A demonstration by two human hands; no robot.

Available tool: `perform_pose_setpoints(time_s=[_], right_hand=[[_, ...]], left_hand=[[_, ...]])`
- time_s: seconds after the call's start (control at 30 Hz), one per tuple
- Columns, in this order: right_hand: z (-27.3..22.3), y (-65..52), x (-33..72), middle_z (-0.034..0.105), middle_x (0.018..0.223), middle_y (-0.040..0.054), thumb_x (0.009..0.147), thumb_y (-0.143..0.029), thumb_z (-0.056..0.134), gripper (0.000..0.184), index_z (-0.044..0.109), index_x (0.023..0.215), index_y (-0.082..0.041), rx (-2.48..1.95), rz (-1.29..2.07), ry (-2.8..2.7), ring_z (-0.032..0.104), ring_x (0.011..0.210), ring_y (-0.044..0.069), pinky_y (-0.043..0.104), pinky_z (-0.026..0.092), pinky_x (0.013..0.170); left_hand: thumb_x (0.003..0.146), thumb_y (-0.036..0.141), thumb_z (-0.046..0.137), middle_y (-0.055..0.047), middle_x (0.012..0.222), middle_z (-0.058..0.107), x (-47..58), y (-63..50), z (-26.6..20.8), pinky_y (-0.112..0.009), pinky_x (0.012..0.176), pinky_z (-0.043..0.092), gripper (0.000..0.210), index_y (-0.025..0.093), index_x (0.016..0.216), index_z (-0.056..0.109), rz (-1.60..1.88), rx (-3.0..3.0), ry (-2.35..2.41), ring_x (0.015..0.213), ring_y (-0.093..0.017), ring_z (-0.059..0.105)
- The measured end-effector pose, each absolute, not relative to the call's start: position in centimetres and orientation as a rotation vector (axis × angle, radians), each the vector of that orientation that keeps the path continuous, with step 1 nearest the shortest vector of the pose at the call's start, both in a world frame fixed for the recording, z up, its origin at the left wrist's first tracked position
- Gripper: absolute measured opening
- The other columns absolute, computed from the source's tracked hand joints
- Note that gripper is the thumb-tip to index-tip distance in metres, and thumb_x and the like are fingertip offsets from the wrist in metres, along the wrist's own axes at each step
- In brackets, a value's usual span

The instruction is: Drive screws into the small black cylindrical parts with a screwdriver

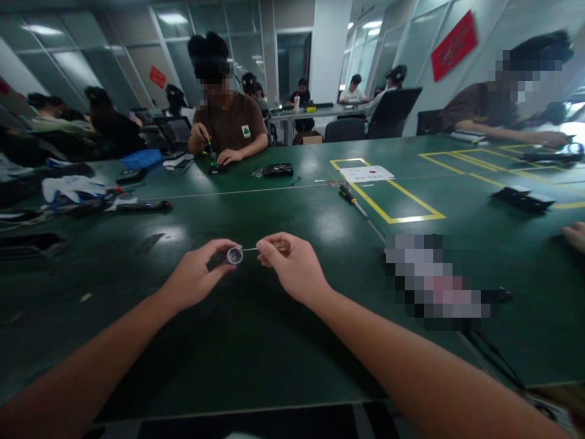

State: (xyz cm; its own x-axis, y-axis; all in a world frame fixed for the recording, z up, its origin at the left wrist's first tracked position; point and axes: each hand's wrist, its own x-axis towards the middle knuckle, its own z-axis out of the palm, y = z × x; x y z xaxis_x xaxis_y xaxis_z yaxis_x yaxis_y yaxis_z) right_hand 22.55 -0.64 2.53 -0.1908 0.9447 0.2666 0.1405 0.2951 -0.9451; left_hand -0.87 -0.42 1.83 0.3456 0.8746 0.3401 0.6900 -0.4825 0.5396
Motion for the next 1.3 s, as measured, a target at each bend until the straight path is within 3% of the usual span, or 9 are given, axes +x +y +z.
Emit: perform_pose_setpoints(time_s=[0.13,0.43,0.7,0.83,1.3], right_hand=[[1.8,0.2,22.6,0.074,0.083,0.0037,0.092,-0.044,0.07,0.028,0.07,0.099,-0.017,-0.937,1.264,-1.34,0.07,0.074,0.016,0.031,0.058,0.073],[3.2,-1.7,23.2,0.074,0.078,0.0027,0.095,-0.04,0.066,0.02,0.07,0.093,-0.021,-1.046,0.692,-1.691,0.069,0.07,0.017,0.03,0.052,0.066],[3.6,-1.8,23.0,0.075,0.08,0.0021,0.095,-0.034,0.066,0.014,0.071,0.092,-0.021,-1.029,0.5,-1.814,0.068,0.069,0.016,0.028,0.051,0.065],[3.4,-1.7,22.8,0.076,0.085,0.0027,0.095,-0.033,0.066,0.011,0.071,0.094,-0.022,-1.013,0.526,-1.881,0.071,0.075,0.018,0.03,0.054,0.07],[3.7,-2.0,23.0,0.075,0.082,0.003,0.096,-0.038,0.065,0.016,0.068,0.092,-0.022,-1.023,0.595,-1.776,0.07,0.072,0.018,0.029,0.052,0.066]], left_hand=[[0.092,0.02,0.064,-0.006,0.121,0.072,-0.8,-0.1,1.8,-0.045,0.101,0.054,0.034,0.023,0.126,0.063,0.908,2.281,1.38,0.112,-0.024,0.068],[0.093,0.019,0.063,-0.006,0.126,0.071,-0.9,-0.1,1.6,-0.046,0.104,0.054,0.035,0.023,0.128,0.063,0.942,2.312,1.376,0.115,-0.024,0.068],[0.094,0.018,0.062,-0.006,0.126,0.07,-1.0,-0.1,1.5,-0.044,0.103,0.053,0.036,0.023,0.13,0.062,0.938,2.334,1.346,0.115,-0.023,0.066],[0.095,0.018,0.06,-0.005,0.121,0.07,-0.9,-0.2,1.5,-0.042,0.099,0.054,0.034,0.023,0.129,0.062,0.881,2.366,1.316,0.11,-0.022,0.067],[0.091,0.02,0.066,-0.005,0.12,0.073,-0.8,0.0,1.7,-0.055,0.11,0.048,0.033,0.024,0.124,0.064,0.944,2.345,1.342,0.111,-0.025,0.069]])
